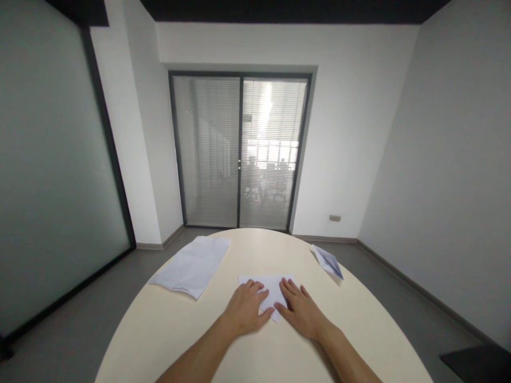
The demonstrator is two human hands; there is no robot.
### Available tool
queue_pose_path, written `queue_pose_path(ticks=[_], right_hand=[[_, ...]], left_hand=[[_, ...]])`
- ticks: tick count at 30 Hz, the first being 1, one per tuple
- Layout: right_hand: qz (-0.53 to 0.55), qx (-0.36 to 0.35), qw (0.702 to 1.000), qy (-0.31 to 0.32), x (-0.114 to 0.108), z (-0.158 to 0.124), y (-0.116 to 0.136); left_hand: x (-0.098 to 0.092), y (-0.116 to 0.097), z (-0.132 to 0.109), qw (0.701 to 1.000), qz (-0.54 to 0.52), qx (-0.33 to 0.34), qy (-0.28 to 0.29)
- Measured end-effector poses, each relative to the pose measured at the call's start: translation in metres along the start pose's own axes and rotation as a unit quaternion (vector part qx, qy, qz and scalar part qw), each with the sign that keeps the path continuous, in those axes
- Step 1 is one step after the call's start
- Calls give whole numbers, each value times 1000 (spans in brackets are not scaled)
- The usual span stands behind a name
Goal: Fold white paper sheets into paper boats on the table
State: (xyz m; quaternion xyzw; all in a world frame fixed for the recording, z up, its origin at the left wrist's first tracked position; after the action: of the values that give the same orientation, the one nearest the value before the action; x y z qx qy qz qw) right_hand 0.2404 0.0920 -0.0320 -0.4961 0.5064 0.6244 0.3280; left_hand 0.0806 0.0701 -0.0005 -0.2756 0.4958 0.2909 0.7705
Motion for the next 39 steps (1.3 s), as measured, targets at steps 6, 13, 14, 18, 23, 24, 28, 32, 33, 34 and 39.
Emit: queue_pose_path(ticks=[6, 13, 14, 18, 23, 24, 28, 32, 33, 34, 39], right_hand=[[-19, -30, 999, -27, -11, -1, 5], [16, -84, 996, -17, -12, -2, 16], [16, -79, 997, -18, -11, -1, 14], [3, -54, 998, -30, -7, 5, 4], [-10, 1, 1000, -27, -4, 9, -5], [-11, 13, 1000, -25, -4, 9, -6], [-14, 39, 999, -15, -1, 9, -8], [-11, 43, 999, -8, -2, 9, -7], [-10, 43, 999, -7, -2, 8, -7], [-9, 43, 999, -6, -2, 8, -6], [-9, 24, 1000, -7, -4, 6, 0]], left_hand=[[3, 2, 2, 1000, -7, -1, 7], [5, 4, 3, 1000, -16, 2, 2], [5, 4, 3, 1000, -16, 2, 1], [4, 5, 4, 1000, -19, 7, -3], [7, 6, 4, 1000, -25, 13, -1], [7, 7, 4, 1000, -26, 13, 0], [10, 10, 3, 999, -31, 14, 8], [10, 12, 4, 999, -39, 22, 14], [10, 13, 4, 999, -40, 22, 16], [10, 13, 4, 999, -41, 21, 19], [8, 15, 5, 999, -43, 20, 17]])
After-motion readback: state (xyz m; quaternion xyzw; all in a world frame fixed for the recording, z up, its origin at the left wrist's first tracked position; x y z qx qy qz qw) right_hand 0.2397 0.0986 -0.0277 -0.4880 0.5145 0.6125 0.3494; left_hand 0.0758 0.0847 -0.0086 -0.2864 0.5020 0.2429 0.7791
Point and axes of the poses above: each hand's wrist, its own z-axis towards the middle knuckle, its own x-axis out of the palm, y = z × x, the point moved 7 cm from there along z, towards the middle knuckle, and after that the axes turned 3 degrees about x, right-handed, at the moved point
